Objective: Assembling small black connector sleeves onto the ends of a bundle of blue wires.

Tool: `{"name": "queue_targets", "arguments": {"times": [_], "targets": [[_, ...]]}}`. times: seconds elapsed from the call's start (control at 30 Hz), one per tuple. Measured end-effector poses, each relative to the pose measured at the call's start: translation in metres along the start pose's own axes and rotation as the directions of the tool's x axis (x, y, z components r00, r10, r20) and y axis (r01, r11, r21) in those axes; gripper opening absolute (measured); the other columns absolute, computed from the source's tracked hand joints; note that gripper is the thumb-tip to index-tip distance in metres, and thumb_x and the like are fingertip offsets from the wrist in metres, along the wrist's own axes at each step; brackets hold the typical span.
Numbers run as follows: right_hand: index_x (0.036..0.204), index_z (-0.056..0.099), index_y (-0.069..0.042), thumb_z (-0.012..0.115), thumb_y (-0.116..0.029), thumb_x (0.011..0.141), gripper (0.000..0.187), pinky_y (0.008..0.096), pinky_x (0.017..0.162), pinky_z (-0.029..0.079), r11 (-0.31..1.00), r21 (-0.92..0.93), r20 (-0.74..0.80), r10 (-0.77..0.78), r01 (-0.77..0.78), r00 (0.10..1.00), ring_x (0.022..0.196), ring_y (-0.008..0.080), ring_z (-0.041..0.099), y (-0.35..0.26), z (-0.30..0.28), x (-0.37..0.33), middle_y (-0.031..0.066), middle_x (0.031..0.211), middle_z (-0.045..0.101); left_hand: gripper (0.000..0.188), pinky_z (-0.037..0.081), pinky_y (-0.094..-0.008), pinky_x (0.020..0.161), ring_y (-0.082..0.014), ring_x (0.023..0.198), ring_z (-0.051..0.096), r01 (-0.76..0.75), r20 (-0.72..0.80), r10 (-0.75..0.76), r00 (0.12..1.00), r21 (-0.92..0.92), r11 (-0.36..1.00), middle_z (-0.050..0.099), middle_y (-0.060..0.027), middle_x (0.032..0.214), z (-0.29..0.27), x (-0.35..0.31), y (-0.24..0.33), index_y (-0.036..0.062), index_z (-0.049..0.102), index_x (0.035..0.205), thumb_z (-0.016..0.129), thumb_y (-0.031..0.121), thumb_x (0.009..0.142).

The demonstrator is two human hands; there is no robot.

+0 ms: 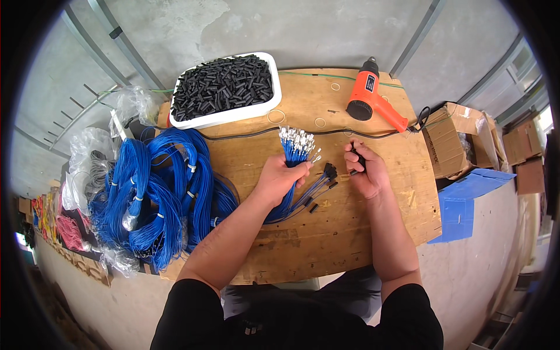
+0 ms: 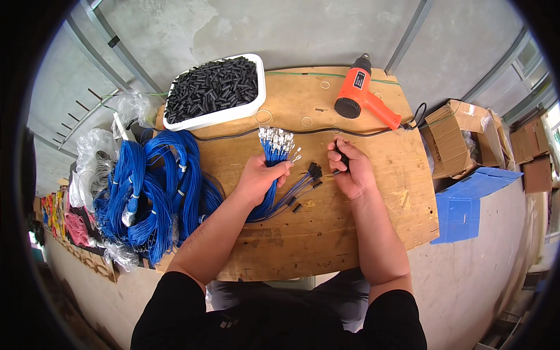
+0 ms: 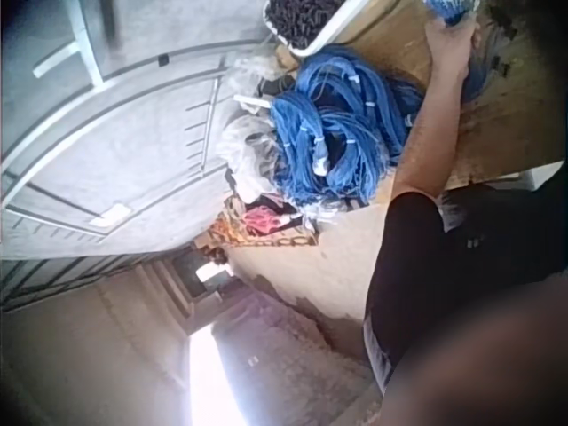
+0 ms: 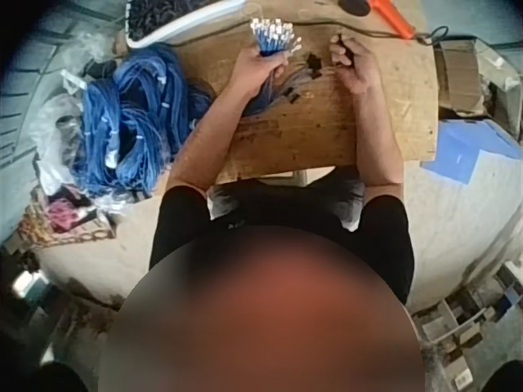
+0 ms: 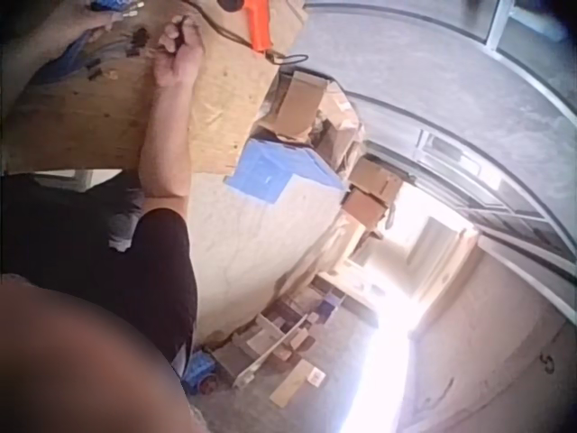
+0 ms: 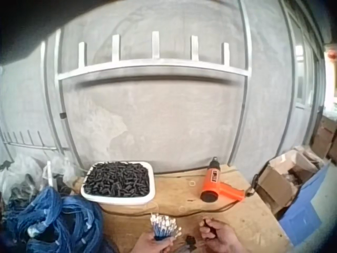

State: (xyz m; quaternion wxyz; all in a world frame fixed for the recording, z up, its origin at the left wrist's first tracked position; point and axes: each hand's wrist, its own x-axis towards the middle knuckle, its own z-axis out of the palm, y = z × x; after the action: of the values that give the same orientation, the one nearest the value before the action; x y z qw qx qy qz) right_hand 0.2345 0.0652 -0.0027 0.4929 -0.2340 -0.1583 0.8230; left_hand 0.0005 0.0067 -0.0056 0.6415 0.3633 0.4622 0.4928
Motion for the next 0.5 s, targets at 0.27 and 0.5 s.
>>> {"name": "queue_targets", "arguments": {"times": [0.27,0.5], "targets": [[0.114,0.058,-0.001,0.051,-0.008,0.100,0.017,0.0171,0.050,0.035,0.998,-0.041,-0.025,0.042,-0.043,0.999,0.069,0.0098,0.047,-0.002,0.008,-0.005,0.0074,0.092,0.057,0.014,0.043,-0.0247,0.051,-0.0096,0.056,0.054,-0.001,-0.004,0.000,1.000,-0.017,1.000,0.063,-0.0041,0.072,0.002,-0.001,0.003,-0.0005,0.063,0.087,0.073,0.009,0.088],[0.111,0.062,0.002,0.055,-0.008,0.097,0.019,0.0177,0.045,0.033,0.964,-0.258,0.026,0.077,-0.067,0.997,0.067,0.0102,0.048,0.002,0.019,-0.013,0.0053,0.087,0.056,0.013,0.042,-0.0245,0.052,-0.0095,0.056,0.054,-0.002,-0.003,0.002,1.000,-0.038,0.999,0.062,-0.0032,0.071,0.000,-0.001,0.002,0.0010,0.063,0.085,0.072,0.009,0.089]]}}
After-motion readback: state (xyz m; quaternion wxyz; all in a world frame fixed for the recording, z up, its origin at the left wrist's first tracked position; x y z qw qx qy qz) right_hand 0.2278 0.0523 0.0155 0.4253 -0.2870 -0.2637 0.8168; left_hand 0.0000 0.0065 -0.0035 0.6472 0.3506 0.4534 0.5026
